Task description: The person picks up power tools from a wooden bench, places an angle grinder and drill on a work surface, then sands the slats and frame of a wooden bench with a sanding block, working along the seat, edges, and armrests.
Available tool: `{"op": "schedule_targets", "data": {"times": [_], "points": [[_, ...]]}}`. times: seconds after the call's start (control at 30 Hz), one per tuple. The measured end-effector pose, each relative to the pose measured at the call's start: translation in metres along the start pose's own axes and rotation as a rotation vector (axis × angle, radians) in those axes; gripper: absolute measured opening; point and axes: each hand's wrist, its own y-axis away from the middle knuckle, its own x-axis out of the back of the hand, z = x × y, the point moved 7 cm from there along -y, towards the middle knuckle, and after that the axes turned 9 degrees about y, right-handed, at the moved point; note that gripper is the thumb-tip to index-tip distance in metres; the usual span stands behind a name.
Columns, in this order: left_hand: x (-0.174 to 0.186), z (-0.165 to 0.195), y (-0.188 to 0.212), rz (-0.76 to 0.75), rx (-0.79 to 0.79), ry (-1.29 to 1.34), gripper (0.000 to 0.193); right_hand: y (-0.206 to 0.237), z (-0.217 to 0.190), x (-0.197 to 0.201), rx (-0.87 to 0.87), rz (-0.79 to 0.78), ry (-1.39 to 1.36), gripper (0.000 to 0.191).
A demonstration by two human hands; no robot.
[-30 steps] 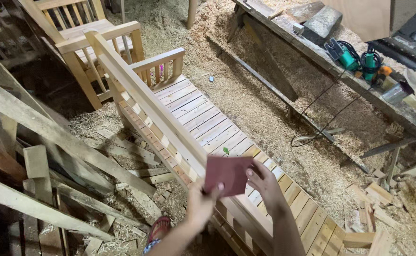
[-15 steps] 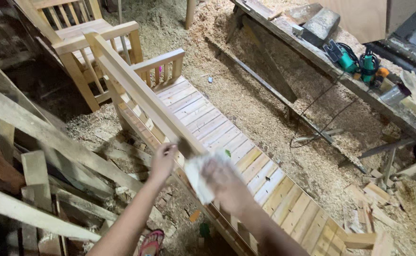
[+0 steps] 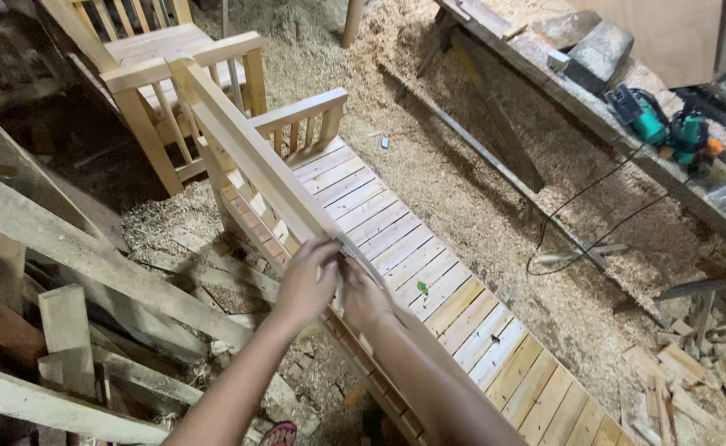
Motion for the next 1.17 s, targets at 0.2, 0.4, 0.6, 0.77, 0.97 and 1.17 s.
{"op": "schedule_targets", "data": {"times": [0.2,0.4,0.6,0.77,0.97,1.17], "points": [[0.005,-0.004,-0.073,-0.077,-0.181,-0.501,0.063,0.114,-0.047,-0.047,0.194,0.005,0.523,0.062],[0.028,0.007,-0.087,-0.292,0.148,-0.536,0.046,0.038,-0.032,-0.02,-0.086,0.084,0.334,0.046],[0.026,0.034,-0.093,-0.306,0.129,-0.669,0.05,0.032,-0.036,-0.014,0.028,-0.017,-0.172,0.03],[0.022,0.022,-0.092,-0.302,0.1,-0.584,0.048,0.135,-0.052,-0.038,0.188,-0.003,0.444,0.041],[0.014,0.0,-0.091,-0.329,0.096,-0.558,0.047,0.044,-0.023,-0.019,0.044,0.104,0.3,0.056],[0.025,0.004,-0.081,-0.308,0.129,-0.451,0.047,-0.035,-0.018,-0.023,-0.13,0.027,0.381,0.059]]}}
